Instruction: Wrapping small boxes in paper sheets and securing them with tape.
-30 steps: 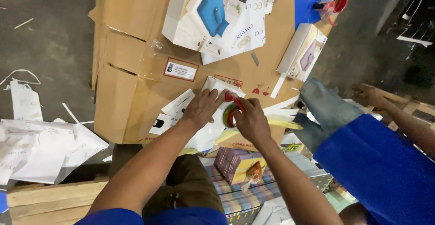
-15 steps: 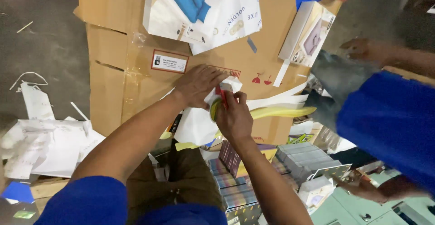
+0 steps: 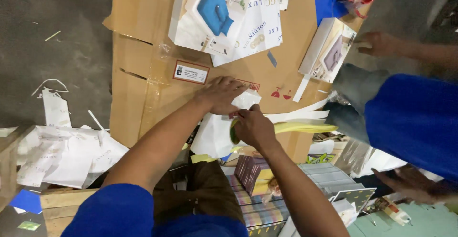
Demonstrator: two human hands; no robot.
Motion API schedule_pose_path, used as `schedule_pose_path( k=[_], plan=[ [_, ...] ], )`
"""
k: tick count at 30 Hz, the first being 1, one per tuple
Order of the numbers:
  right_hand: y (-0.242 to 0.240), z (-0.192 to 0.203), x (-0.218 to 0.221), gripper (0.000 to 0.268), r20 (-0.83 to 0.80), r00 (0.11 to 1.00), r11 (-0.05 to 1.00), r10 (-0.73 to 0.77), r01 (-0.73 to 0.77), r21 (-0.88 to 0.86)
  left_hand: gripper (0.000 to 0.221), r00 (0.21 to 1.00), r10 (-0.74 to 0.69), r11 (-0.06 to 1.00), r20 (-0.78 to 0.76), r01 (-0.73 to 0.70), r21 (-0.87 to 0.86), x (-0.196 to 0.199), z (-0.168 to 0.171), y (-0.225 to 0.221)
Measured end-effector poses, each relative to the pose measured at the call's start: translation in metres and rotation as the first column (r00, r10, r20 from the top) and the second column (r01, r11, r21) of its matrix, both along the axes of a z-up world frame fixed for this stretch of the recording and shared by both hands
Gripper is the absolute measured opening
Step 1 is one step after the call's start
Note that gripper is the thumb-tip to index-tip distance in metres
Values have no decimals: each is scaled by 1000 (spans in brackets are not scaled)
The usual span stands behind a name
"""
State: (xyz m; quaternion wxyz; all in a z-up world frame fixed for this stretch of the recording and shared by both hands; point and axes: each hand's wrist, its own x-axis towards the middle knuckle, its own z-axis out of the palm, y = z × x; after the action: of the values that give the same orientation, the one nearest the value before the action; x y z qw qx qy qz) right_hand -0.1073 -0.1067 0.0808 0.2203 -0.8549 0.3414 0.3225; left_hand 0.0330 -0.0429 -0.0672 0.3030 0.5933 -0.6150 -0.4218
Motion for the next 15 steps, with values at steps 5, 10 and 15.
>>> schedule_pose_path(
  k=[5, 10, 15],
  plan=[
    [21, 28, 34, 34, -86, 995, 999, 45, -46, -1, 64, 978, 173, 973, 118, -188, 131, -10, 33, 0],
    [7, 18, 43, 42, -149, 987, 997, 65, -68, -20, 60, 953, 266, 952, 145, -283, 113, -16, 28, -1],
    [-44, 3, 74, 32, -311, 901, 921, 304, -195, 337, 65, 938, 328, 940, 110, -336, 62, -12, 37, -1]
  ],
)
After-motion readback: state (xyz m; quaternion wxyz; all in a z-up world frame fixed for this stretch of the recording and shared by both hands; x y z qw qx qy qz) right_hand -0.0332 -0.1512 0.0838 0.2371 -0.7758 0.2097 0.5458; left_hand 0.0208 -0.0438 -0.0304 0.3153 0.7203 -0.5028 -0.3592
